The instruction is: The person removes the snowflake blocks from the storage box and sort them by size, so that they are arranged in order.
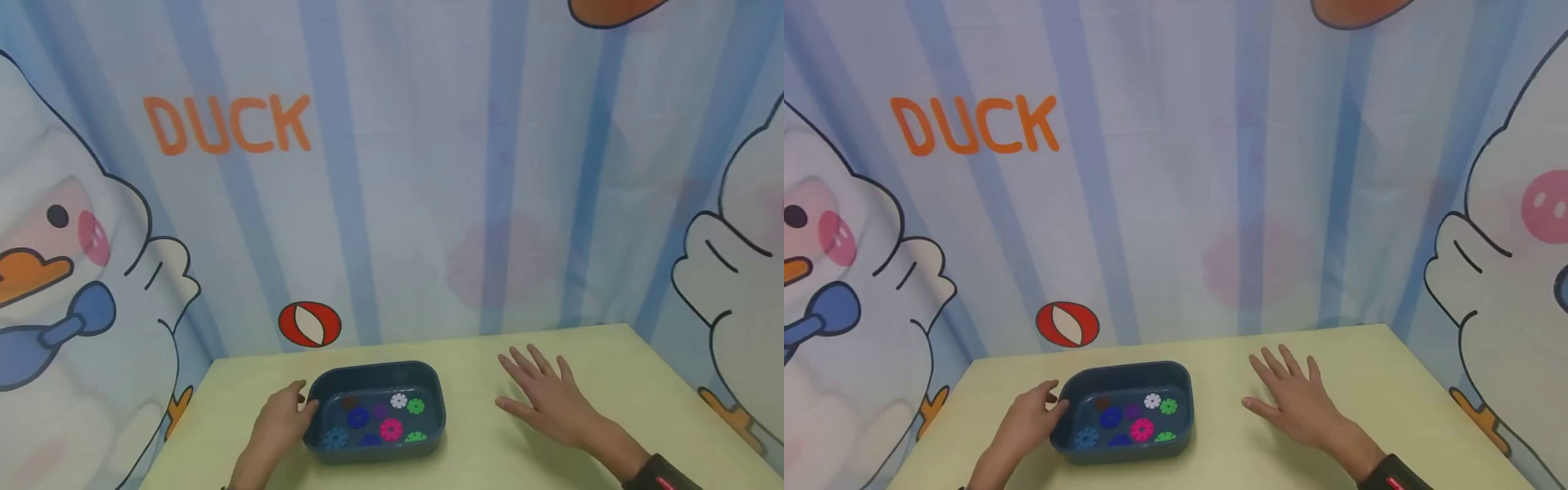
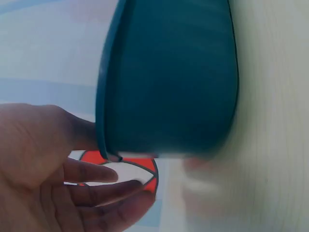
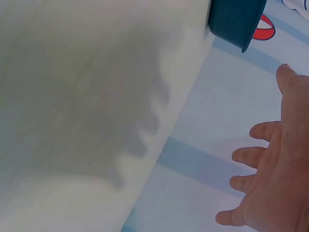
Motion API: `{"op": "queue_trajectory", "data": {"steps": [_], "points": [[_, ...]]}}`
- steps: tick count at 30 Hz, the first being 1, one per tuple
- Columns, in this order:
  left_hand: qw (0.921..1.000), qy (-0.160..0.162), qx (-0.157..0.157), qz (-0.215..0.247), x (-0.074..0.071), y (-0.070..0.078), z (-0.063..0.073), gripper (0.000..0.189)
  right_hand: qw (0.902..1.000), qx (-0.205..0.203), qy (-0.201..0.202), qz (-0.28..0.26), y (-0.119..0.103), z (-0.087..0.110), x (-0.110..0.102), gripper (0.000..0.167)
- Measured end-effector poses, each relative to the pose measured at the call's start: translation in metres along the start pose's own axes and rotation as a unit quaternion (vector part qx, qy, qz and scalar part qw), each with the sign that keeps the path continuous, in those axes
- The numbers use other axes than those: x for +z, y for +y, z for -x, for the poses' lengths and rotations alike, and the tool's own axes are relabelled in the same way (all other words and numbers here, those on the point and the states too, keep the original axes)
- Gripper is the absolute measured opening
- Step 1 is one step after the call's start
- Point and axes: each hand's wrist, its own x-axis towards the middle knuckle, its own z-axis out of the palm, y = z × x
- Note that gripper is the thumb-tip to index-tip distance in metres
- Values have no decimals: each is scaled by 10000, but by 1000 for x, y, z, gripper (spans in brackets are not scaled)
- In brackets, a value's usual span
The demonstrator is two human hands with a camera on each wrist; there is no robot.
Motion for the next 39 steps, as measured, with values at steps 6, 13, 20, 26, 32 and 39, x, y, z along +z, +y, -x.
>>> {"op": "queue_trajectory", "data": {"steps": [6,13,20,26,32,39], "points": [[9981,-61,-55,617,3,-1,-7,39,9992,-361,90,166,-16,-12,5,67],[9961,-264,-491,679,-6,-2,-4,35,9972,-732,14,148,-34,-22,29,63],[9909,-503,-668,1057,-9,1,-3,38,9927,-1065,201,524,-50,-31,38,59],[9907,-423,-572,1161,-6,4,-3,34,9898,-1280,317,547,-57,-41,44,54],[9903,-418,-586,1192,-5,4,-3,34,9881,-1409,256,554,-64,-50,50,41],[9896,-462,-600,1222,-8,1,-3,35,9847,-1589,175,700,-78,-61,53,40]]}}
